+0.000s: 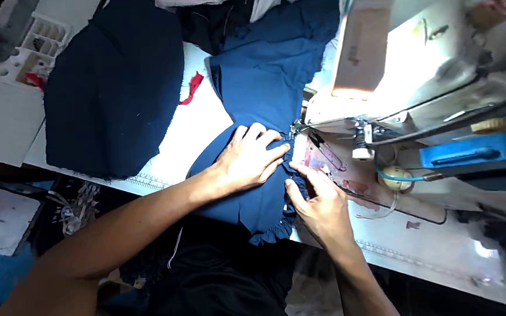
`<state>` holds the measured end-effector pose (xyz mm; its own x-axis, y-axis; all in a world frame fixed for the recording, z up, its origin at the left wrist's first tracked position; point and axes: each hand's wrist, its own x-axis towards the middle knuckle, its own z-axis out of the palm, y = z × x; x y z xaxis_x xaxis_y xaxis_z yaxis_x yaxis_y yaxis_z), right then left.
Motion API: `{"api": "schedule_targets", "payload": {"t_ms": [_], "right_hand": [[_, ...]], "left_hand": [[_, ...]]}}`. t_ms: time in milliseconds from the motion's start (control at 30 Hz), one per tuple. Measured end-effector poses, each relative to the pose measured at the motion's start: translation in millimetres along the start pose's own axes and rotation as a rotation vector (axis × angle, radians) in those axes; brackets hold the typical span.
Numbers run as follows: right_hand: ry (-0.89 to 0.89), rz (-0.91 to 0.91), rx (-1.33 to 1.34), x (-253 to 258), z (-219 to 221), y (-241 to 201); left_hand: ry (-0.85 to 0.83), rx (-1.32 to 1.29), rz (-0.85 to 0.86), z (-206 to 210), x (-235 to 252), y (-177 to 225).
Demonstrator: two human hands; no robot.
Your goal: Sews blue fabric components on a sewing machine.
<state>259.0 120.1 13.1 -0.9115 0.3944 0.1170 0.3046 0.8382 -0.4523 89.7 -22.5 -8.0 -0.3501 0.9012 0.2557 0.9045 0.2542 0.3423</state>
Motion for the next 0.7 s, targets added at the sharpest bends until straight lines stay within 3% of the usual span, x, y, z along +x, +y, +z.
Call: {"api": "schedule_targets", "payload": {"t_ms": [400, 700], "right_hand": [[-0.069, -0.03, -0.127, 3.9, -14.3, -15.6], [-0.091, -0.02, 0.004, -7.8, -11.0, -16.9]], "left_hand": [[-0.009, -0.139, -0.151, -3.1, 15.5, 1.6], [0.018, -0.103, -0.18, 1.6, 18.0, 3.9]]}}
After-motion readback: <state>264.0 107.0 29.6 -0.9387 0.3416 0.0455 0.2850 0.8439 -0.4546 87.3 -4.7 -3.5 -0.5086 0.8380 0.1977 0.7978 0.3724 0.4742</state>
